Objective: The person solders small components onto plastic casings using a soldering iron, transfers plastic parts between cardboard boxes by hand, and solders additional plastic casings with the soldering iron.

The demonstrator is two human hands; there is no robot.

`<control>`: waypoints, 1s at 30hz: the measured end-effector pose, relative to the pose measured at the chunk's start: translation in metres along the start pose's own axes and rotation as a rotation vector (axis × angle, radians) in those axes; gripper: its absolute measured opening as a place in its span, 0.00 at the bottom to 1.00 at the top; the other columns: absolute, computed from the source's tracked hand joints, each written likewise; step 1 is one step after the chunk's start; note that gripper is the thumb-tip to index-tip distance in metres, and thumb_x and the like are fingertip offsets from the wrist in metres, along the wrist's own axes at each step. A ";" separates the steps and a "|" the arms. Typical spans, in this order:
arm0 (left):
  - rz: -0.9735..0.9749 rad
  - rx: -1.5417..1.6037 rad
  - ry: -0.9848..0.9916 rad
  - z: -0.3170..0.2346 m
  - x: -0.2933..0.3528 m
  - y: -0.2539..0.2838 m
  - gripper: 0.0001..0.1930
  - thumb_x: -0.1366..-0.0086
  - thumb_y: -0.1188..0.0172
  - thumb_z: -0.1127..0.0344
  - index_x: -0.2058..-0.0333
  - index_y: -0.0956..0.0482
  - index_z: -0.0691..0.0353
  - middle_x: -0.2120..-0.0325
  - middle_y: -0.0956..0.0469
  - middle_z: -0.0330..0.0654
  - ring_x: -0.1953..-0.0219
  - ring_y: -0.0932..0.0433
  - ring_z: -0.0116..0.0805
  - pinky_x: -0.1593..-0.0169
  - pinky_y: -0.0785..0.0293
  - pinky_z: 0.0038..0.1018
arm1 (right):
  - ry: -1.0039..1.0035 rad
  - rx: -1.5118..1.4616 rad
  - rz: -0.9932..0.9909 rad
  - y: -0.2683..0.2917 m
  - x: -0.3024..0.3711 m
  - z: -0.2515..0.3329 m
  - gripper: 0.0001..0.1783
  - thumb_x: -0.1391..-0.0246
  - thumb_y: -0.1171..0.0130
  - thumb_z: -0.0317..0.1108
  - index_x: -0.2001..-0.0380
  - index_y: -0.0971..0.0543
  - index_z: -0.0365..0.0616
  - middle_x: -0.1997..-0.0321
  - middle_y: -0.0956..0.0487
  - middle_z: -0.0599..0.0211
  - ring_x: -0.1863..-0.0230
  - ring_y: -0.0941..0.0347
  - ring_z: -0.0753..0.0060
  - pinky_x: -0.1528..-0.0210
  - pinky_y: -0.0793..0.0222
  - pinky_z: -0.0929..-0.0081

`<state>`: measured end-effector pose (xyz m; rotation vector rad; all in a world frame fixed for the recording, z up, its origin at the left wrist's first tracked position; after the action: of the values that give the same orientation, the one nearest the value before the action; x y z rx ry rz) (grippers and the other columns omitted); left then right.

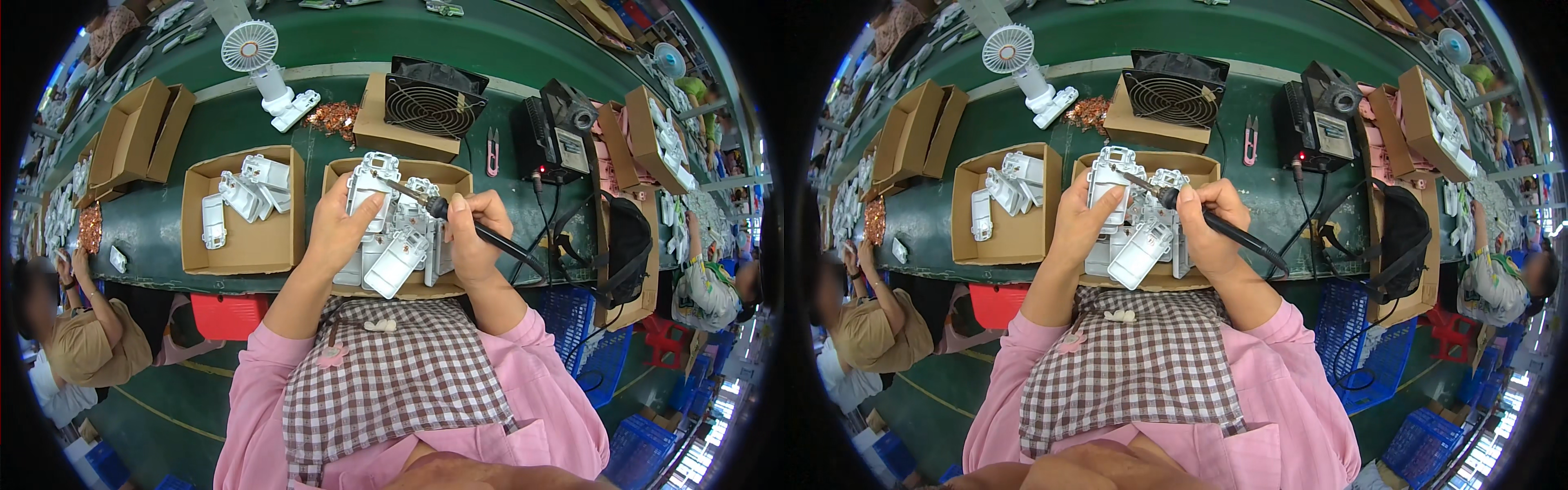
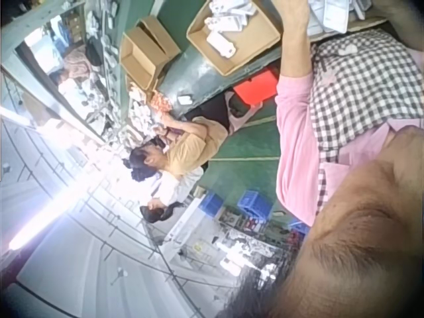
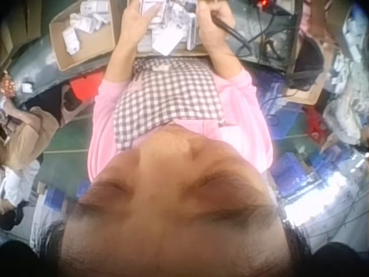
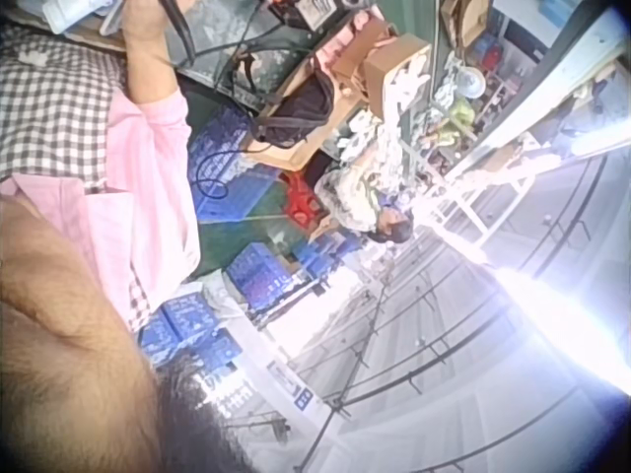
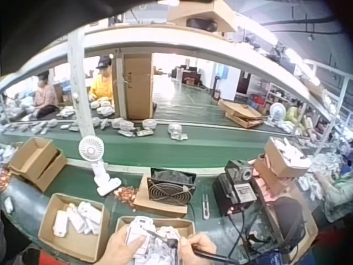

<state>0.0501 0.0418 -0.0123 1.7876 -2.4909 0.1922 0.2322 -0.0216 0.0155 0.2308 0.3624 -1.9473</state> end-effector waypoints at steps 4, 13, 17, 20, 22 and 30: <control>0.004 0.014 -0.006 0.001 0.000 0.000 0.13 0.38 0.42 0.68 0.56 0.27 0.67 0.66 0.22 0.37 0.65 0.26 0.21 0.61 0.29 0.21 | 0.005 0.005 -0.003 0.000 -0.001 0.001 0.09 0.44 0.46 0.25 0.75 0.33 0.41 0.82 0.29 0.70 0.86 0.38 0.87 0.83 0.43 0.88; 0.013 0.016 -0.005 0.001 0.001 -0.001 0.14 0.38 0.42 0.69 0.55 0.27 0.68 0.66 0.23 0.38 0.65 0.26 0.21 0.60 0.29 0.22 | -0.032 -0.071 -0.044 0.002 0.000 0.001 0.09 0.43 0.46 0.28 0.75 0.34 0.41 0.83 0.30 0.71 0.87 0.39 0.87 0.85 0.42 0.87; 0.019 -0.009 -0.011 0.002 0.001 -0.001 0.14 0.38 0.42 0.68 0.55 0.27 0.68 0.66 0.23 0.38 0.64 0.26 0.22 0.60 0.29 0.22 | -0.042 -0.069 -0.033 -0.001 -0.001 0.004 0.10 0.43 0.46 0.28 0.75 0.34 0.41 0.83 0.30 0.71 0.87 0.39 0.87 0.85 0.43 0.87; 0.025 0.002 -0.015 0.002 0.001 -0.002 0.14 0.38 0.42 0.68 0.55 0.27 0.68 0.66 0.22 0.39 0.64 0.26 0.22 0.60 0.29 0.22 | -0.043 -0.069 -0.026 0.000 -0.001 0.002 0.10 0.43 0.45 0.28 0.75 0.34 0.41 0.83 0.30 0.71 0.87 0.38 0.87 0.85 0.43 0.87; 0.031 0.005 -0.012 0.001 0.001 -0.002 0.14 0.38 0.42 0.68 0.55 0.27 0.68 0.66 0.22 0.39 0.65 0.26 0.22 0.60 0.29 0.22 | -0.051 -0.091 -0.025 0.000 -0.001 0.002 0.09 0.44 0.45 0.27 0.75 0.33 0.41 0.82 0.29 0.72 0.85 0.38 0.88 0.83 0.42 0.88; 0.024 -0.017 -0.048 0.000 0.002 -0.003 0.14 0.38 0.42 0.69 0.54 0.27 0.67 0.66 0.22 0.39 0.65 0.27 0.22 0.60 0.29 0.22 | -0.063 -0.100 -0.029 -0.001 -0.001 0.002 0.09 0.44 0.44 0.25 0.76 0.32 0.41 0.82 0.28 0.73 0.84 0.37 0.90 0.83 0.41 0.89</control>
<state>0.0521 0.0394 -0.0116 1.7782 -2.5393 0.1301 0.2318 -0.0207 0.0179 0.0998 0.4229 -1.9542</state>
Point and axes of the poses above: each hand's wrist, its own x-axis away from the middle knuckle, its own y-axis out of the back of the hand, z = x × y, the point moved 5 cm from there along -x, towards the middle knuckle
